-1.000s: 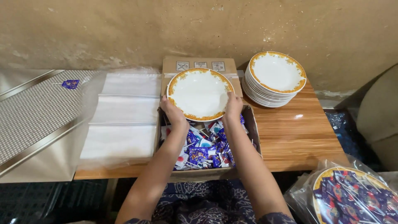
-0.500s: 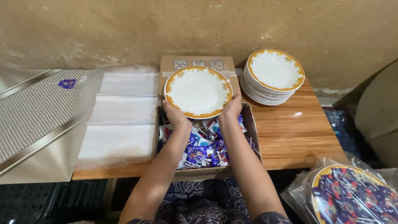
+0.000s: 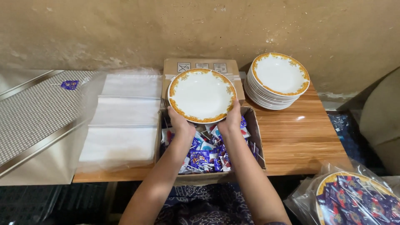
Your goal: Arranging small condiment packets onto a plate inside a box after bagging the plate.
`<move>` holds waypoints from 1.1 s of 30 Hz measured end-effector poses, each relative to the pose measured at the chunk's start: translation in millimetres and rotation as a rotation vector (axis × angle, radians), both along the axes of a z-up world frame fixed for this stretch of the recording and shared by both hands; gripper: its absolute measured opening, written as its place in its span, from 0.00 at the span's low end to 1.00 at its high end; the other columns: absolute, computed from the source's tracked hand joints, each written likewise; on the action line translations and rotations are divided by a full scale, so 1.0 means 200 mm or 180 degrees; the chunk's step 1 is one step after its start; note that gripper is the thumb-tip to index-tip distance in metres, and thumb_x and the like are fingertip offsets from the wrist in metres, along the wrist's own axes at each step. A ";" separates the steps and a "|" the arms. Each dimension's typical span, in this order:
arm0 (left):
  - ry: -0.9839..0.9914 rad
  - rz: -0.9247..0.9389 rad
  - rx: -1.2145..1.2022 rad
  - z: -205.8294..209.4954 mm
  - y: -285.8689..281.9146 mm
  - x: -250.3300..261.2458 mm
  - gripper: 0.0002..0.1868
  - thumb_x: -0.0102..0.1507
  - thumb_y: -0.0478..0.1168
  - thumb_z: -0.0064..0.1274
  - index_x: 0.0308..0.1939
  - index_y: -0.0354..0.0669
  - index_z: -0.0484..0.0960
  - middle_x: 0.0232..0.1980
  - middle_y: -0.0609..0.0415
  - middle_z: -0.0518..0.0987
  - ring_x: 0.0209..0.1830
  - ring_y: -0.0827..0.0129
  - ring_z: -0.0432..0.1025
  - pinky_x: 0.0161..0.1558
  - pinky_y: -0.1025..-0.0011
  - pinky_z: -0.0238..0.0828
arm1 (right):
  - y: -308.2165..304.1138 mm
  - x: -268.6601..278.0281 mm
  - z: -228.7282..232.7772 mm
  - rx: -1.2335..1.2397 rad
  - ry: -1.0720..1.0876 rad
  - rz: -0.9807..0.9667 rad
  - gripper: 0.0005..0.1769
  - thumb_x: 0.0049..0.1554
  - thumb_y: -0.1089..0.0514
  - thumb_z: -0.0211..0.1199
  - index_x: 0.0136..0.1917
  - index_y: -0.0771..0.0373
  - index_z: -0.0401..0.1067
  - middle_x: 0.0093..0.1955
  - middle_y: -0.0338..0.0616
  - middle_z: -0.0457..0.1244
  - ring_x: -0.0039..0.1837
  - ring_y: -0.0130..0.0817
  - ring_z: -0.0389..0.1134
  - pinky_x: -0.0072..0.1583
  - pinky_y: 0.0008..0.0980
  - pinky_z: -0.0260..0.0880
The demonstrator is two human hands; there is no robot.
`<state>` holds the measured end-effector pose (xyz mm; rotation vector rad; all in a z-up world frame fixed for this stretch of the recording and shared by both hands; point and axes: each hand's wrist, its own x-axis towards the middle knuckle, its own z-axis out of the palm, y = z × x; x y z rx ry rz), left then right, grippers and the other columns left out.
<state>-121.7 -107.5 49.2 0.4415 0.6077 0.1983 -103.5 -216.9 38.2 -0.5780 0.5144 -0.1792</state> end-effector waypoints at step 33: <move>-0.0768 -0.2201 0.7481 -0.75 0.36 -0.24 0.35 0.59 0.47 0.62 0.70 0.59 0.70 0.51 0.59 0.80 0.56 0.60 0.67 0.65 0.50 0.54 | -0.14 -0.27 -0.55 -0.7136 -0.1146 0.2620 0.26 0.46 0.55 0.75 0.59 0.51 0.76 0.49 0.42 0.69 0.56 0.48 0.69 0.56 0.41 0.72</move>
